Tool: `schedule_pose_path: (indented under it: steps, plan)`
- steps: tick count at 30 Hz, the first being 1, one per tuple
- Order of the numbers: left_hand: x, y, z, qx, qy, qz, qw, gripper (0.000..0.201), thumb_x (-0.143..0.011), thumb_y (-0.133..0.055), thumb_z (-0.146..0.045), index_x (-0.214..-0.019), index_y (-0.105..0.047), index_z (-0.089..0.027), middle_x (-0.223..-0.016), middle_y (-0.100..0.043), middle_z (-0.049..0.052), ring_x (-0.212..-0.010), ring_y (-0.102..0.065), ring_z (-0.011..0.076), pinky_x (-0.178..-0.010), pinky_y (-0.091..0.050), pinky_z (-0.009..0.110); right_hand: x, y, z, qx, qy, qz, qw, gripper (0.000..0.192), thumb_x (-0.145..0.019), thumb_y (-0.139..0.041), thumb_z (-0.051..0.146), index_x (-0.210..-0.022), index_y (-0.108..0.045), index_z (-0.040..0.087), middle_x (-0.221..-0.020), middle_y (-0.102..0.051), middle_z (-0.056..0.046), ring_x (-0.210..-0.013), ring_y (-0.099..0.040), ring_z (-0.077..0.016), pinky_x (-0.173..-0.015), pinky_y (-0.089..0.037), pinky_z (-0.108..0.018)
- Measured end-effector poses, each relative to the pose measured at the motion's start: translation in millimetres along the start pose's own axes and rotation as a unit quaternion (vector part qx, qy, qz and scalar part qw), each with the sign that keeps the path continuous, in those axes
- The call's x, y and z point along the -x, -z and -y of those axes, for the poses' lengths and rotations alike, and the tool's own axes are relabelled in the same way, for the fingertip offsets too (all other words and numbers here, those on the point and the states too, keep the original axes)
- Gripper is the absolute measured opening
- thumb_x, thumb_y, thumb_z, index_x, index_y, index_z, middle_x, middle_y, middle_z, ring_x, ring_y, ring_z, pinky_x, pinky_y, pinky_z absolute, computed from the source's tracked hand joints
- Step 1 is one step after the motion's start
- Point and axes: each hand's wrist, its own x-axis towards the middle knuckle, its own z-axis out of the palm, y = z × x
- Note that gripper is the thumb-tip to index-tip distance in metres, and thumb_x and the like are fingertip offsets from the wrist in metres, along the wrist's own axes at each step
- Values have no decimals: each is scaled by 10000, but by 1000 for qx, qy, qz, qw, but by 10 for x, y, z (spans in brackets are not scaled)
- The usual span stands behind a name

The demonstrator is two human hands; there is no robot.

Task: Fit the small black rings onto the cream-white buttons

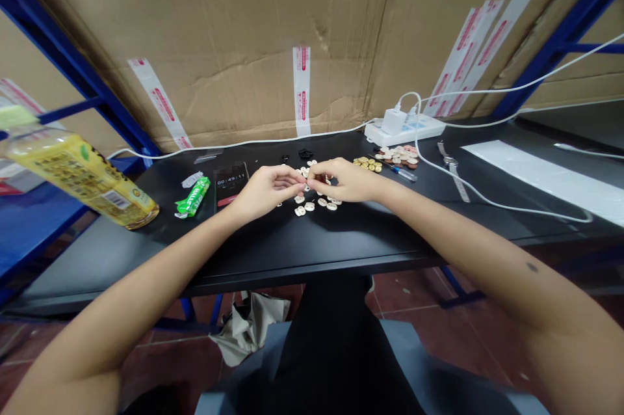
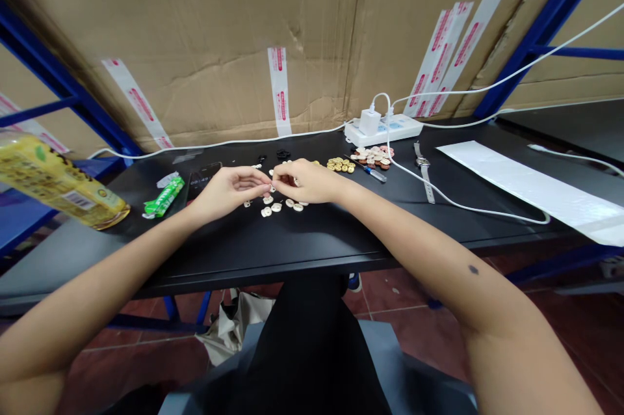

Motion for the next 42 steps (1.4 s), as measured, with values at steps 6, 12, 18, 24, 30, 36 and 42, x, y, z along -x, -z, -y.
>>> schedule_pose_path:
  steps: [6,12,18,24,30,36,42]
  plan:
    - [-17,5,12,11,9,-14,1000,329,-766,-793,-406,-947,-724,-141,-850,-756,63,-835,-740,209,-898,-588,378,-1,52,-5,83,23,-34,996,224,-951,-503,277,-840,-662,165,-739,-664,-22,-657,-542,-136,-698,-363,-280]
    - [-20,5,4,6,8,-23,1000,298,-771,-788,-393,-923,-720,-146,-847,-752,63,-836,-737,207,-895,-589,380,27,126,-34,175,11,-14,984,137,-842,-585,210,-908,-697,164,-793,-671,-18,-693,-574,-146,-742,-350,-301]
    - [-13,-3,-3,5,10,-12,1000,271,-782,-773,-376,-912,-712,-147,-820,-746,60,-821,-732,205,-884,-584,379,32,115,-29,200,-15,44,979,156,-831,-648,298,-911,-718,182,-862,-674,-37,-701,-569,-155,-672,-344,-288]
    - [-12,-7,9,0,4,-3,1000,262,-804,-755,-365,-925,-709,-137,-809,-745,56,-800,-726,191,-858,-580,357,20,103,-17,201,-27,60,977,116,-832,-652,265,-863,-725,180,-867,-686,-31,-693,-578,-140,-652,-354,-272]
    - [-19,-3,26,4,3,-7,1000,262,-801,-763,-351,-933,-714,-131,-817,-745,54,-807,-725,184,-864,-575,347,10,112,-36,162,-9,21,987,159,-822,-666,286,-849,-734,145,-781,-693,-43,-670,-604,-145,-679,-434,-278]
    - [-20,3,42,10,10,-7,1000,255,-795,-766,-332,-937,-717,-126,-838,-748,60,-813,-728,185,-868,-575,349,17,116,-32,22,-19,-30,999,199,-755,-678,239,-888,-757,114,-765,-731,-62,-642,-643,-141,-659,-521,-269]
    - [-27,5,57,15,4,-3,1000,265,-798,-764,-338,-949,-718,-125,-827,-749,59,-811,-727,186,-872,-570,352,-4,75,-24,-76,-30,-68,994,215,-732,-691,201,-924,-747,122,-732,-721,-37,-659,-660,-139,-688,-562,-280]
